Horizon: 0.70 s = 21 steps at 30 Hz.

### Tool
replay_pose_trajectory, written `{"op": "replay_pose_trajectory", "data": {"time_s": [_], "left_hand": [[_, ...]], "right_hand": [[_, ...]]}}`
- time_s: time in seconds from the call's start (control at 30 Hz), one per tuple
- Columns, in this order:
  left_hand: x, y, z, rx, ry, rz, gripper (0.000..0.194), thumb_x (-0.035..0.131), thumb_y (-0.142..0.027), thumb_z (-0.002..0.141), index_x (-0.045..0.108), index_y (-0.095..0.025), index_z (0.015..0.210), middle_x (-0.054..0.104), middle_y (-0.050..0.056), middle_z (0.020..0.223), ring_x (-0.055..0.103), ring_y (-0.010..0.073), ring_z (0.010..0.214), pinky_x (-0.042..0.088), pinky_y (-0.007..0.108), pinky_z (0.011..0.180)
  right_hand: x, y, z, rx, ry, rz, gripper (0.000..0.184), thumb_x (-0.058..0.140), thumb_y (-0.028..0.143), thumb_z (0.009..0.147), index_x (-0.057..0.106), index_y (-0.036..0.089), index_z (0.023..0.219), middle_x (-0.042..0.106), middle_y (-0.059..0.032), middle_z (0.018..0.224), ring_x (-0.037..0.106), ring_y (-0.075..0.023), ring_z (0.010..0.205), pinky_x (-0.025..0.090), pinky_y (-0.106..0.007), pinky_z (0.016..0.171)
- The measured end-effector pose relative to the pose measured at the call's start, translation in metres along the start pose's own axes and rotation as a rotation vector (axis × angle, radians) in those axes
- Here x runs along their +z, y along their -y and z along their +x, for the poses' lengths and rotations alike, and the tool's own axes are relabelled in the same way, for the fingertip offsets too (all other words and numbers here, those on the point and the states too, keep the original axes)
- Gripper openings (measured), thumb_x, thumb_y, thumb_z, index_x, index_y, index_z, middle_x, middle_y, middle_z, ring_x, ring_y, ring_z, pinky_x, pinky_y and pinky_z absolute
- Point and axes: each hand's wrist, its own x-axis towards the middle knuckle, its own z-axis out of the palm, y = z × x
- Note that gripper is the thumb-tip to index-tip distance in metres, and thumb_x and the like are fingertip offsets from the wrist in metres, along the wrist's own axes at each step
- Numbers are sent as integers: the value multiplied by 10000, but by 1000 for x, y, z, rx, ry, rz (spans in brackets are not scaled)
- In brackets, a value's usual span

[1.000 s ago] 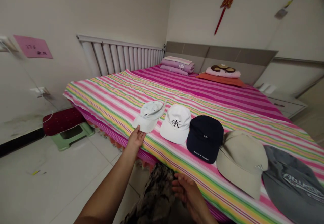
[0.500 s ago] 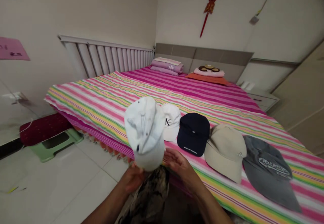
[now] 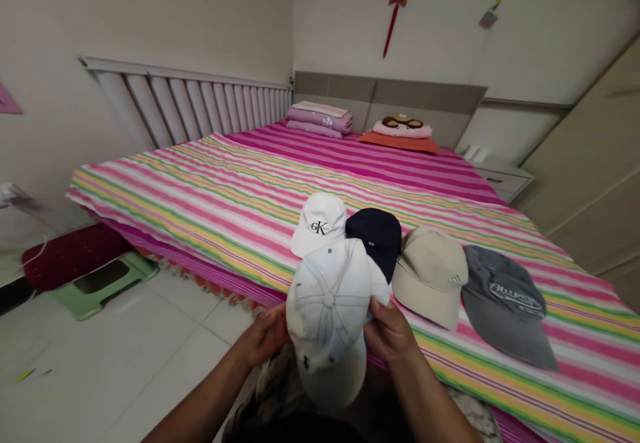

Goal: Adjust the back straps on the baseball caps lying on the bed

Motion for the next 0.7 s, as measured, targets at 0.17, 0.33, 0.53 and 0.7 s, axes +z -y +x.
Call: {"op": "replay_pose_trajectory", "data": {"time_s": [0.17, 0.33, 0.53, 0.7], "left_hand": [[16, -27, 23, 100, 29, -28, 413, 739, -413, 564, 663, -131, 856, 695, 116, 876, 533, 334, 1085, 375, 442, 947], [26, -47, 26, 162, 171, -154, 234, 678, -248, 636, 674, -110, 825, 709, 106, 805, 573, 312, 1038, 335, 448, 985], [20, -56, 19, 205, 131, -251, 241, 574, -202, 705, 671, -136, 916, 716, 66, 839, 649, 251, 887, 412, 393, 922], [25, -55, 17, 114, 137, -250, 266, 513, -217, 743, 672, -103, 924, 714, 84, 843, 660, 260, 829, 466, 385, 813]], "right_hand": [[-8, -6, -4, -11, 52, -28, 474, 804, 322, 462, 639, 195, 888, 718, -90, 842, 603, -328, 993, 447, -477, 877], [-15, -6, -3, -34, 91, -30, 349, 765, 331, 577, 665, 219, 893, 735, -51, 835, 619, -283, 991, 379, -461, 974], [-22, 0, 2, -80, 122, 82, 200, 751, 387, 568, 706, 253, 708, 740, -1, 788, 669, -253, 875, 335, -432, 1028], [-26, 5, -3, -56, 167, 48, 197, 737, 432, 546, 709, 264, 645, 737, -4, 752, 678, -278, 836, 339, -464, 1020]]}}
